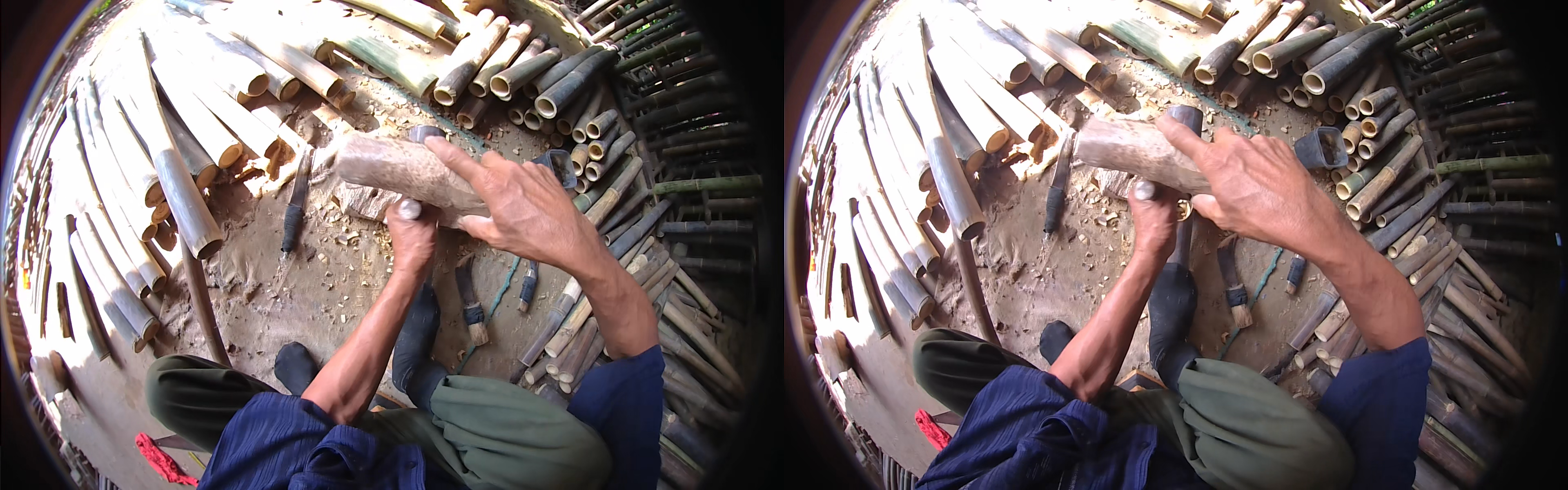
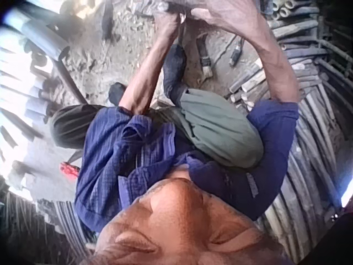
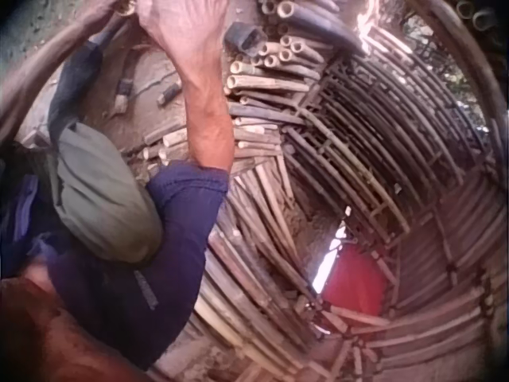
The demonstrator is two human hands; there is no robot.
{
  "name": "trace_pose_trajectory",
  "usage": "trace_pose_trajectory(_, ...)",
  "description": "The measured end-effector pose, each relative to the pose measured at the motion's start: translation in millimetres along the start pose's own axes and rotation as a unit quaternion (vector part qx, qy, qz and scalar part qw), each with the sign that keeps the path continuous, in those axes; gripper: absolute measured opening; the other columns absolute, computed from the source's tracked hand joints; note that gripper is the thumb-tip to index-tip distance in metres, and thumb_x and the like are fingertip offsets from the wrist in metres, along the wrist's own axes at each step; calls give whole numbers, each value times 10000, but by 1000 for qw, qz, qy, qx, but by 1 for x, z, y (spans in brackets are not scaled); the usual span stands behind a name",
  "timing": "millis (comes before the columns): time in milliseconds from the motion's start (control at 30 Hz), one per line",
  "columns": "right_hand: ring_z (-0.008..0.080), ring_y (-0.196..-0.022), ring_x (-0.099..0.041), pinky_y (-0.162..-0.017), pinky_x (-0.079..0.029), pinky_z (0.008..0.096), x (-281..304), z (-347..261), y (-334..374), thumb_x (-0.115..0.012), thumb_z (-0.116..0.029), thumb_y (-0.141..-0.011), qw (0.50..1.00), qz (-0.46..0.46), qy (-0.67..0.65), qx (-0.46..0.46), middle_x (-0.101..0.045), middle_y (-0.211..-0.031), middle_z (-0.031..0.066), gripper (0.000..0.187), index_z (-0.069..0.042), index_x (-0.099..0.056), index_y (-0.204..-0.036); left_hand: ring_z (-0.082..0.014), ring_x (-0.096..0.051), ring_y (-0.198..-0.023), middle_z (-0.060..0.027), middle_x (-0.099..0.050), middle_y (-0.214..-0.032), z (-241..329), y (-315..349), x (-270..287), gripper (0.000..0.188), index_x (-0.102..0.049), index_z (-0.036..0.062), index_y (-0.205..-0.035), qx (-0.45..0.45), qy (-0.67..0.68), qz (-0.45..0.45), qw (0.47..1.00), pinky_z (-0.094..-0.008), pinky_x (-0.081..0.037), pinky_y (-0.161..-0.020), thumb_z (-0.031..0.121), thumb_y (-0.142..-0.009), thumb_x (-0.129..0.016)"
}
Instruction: The person hollows out a bamboo segment using a chisel and a wooden mallet, then uses a hand saw to cut the bamboo. The person repeatedly strikes the chisel to remove the inner pith and checks the opening.
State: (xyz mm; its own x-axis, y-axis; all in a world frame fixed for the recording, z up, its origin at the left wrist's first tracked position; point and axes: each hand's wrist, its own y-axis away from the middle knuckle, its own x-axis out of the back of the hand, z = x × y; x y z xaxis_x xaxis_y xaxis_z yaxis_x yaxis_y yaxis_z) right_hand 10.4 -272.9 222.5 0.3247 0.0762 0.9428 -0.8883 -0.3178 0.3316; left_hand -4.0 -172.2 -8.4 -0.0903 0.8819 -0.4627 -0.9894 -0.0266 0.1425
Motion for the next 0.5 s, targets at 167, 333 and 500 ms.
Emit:
trace_pose_trajectory(167,419,-1221,-703,-1043,-566,488,-14,13,17,-884,-134,-795,985,35,-167,-33,-652,-1431,238,1034,-242,-351,-1675,-131,-629,-740,-58,-718,-810,36,12,22,184,-753,-35,-956,-25,-31,49,998,-305,-513,-689,147,-957,-727)
trace_pose_trajectory(333,368,-1396,-607,-1166,-491,424,-5,3,21,-875,-78,-793,960,90,-262,-22,-578,-1550,223,1034,-193,-350,-1676,-119,-619,-730,-49,-701,-793,40,12,36,160,-789,-19,-944,-16,-57,-81,995,-290,-496,-673,123,-938,-716)
trace_pose_trajectory(500,359,-1413,-593,-1181,-479,413,-6,-3,15,-875,-53,-783,966,62,-251,-20,-561,-1572,215,1043,-189,-355,-1677,-113,-614,-716,-54,-701,-798,32,14,32,221,-786,-38,-931,4,18,-49,999,-282,-498,-660,164,-953,-700)
